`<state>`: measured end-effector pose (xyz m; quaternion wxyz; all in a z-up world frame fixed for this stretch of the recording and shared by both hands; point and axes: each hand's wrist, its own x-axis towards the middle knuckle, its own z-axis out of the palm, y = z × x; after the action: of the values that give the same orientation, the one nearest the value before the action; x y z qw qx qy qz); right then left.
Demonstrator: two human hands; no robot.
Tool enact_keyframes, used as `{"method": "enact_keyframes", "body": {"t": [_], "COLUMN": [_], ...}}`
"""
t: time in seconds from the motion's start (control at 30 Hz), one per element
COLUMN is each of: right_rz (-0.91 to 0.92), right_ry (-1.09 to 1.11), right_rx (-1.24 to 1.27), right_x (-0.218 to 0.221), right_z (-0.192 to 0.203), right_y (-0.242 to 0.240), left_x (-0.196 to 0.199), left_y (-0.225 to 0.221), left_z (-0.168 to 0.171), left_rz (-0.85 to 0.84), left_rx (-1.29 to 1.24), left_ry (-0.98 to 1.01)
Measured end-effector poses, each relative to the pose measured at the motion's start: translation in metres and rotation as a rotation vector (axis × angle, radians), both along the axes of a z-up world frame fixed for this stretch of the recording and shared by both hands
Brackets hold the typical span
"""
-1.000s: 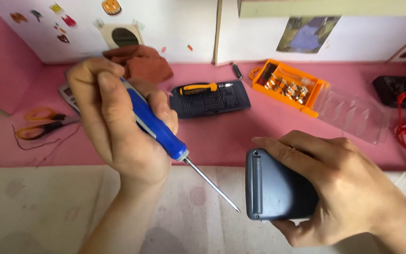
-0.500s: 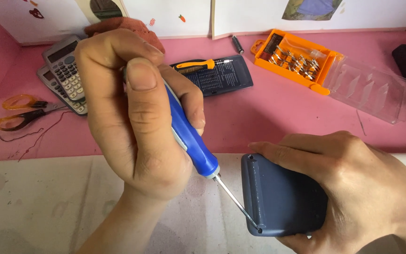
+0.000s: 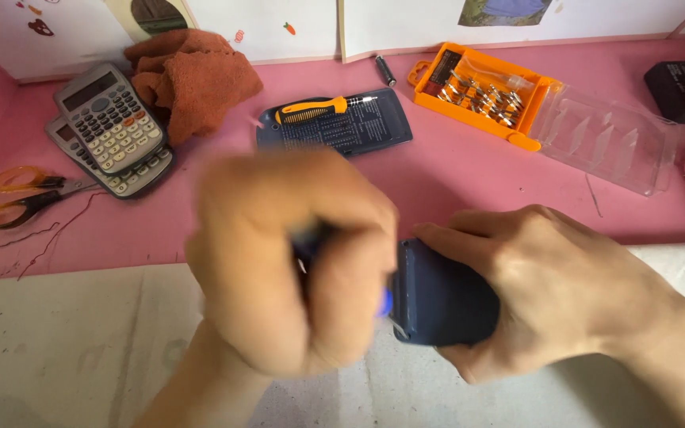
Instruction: Disassembling a scientific calculator by removing screws with a precision screwdriver and prying the case open.
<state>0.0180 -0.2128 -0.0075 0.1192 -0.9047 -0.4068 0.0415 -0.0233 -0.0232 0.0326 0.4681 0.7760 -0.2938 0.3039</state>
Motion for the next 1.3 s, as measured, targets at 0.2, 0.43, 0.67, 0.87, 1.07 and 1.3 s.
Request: {"method": "enact_keyframes", "body": {"t": [0.2, 0.43, 0.67, 0.87, 1.07, 1.3], "right_rz": [-0.024, -0.155, -0.281, -0.334, -0.234, -0.112], "right_ry": [0.009, 0.052, 0.246, 0.21, 0.208, 0.176], "right_rx": [-0.155, -0.122, -0.248, -0.282, -0.122, 0.042], "right_x": [0.018, 0.018, 0.016, 0.019, 0.023, 0.022], "right_z": [-0.01, -0.003, 0.004, -0.002, -0.01, -0.012], "right_y": [0.001, 0.01, 0.017, 0.014, 0.006, 0.005], "left_x": [0.0, 0.002, -0.002, 0.003, 0.002, -0.004], "left_y": [-0.006, 0.008, 0.016, 0.016, 0.009, 0.004], "left_z": [-0.024, -0.012, -0.005, -0.01, -0.013, -0.016], "left_rz": [-0.313, -0.243, -0.259, -0.146, -0.107, -0.163], "left_rx": [0.137, 0.273, 0.423, 0.466, 0.415, 0.389], "left_ry": [-0.176, -0.165, 0.061, -0.096, -0.167, 0.086]}}
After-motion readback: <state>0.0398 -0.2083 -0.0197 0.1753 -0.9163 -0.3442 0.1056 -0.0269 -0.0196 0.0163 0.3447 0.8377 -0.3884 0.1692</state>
